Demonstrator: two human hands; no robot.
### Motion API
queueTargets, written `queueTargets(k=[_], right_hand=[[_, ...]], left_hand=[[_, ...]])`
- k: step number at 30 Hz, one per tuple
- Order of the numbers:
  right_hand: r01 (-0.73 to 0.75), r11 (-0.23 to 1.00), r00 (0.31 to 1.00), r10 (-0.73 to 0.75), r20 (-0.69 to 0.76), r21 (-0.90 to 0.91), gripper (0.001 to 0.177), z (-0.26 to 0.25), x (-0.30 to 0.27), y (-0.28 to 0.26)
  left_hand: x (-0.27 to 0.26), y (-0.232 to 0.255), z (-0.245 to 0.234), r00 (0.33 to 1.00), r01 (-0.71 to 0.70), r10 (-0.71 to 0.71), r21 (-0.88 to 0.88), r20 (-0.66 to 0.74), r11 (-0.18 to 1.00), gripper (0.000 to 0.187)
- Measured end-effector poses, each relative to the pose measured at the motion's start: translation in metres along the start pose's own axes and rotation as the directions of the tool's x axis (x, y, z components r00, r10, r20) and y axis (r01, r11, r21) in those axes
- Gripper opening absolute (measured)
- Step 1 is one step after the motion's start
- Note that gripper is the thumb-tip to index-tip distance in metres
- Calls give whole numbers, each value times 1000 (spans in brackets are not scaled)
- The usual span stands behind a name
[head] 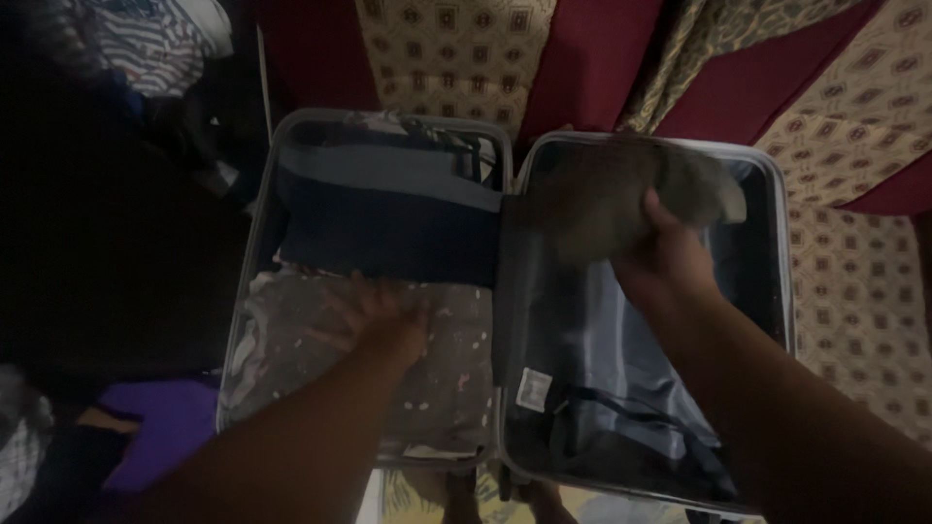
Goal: The person folds various clothing items and places them into an open suitcase. They arrange shirts, pants, and other garments into neat stacks within the suitcase compartments.
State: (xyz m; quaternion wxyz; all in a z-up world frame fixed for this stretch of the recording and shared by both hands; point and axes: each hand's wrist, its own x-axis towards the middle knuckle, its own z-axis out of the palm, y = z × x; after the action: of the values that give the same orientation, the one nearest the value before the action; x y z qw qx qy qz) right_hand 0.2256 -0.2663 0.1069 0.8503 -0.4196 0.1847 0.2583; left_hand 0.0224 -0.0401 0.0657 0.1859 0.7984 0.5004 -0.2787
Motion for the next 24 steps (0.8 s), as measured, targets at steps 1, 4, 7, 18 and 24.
queueTargets(k=[1, 4, 7, 18, 24], right_hand=[[-4, 993, 997, -5, 78, 118, 52, -5, 12, 4], [-61, 951, 986, 10, 167, 303, 53, -36, 53, 42], [-192, 972, 981, 193, 4, 133, 52, -88, 81, 98], [-379, 922, 910, 388, -146, 83, 43, -117, 106, 110], [-476, 853, 863, 407, -300, -214, 43, -105, 79, 102]], left_hand=[[3, 0, 2, 1000, 5, -5, 15, -5, 1000, 87], [10, 0, 7, 1000, 19, -19, 24, 13, 1000, 88], [12, -1, 11, 1000, 8, -8, 49, 1, 999, 87], [15, 0, 13, 1000, -7, 6, 102, 15, 995, 90], [15, 0, 14, 1000, 4, -5, 84, 4, 996, 92]])
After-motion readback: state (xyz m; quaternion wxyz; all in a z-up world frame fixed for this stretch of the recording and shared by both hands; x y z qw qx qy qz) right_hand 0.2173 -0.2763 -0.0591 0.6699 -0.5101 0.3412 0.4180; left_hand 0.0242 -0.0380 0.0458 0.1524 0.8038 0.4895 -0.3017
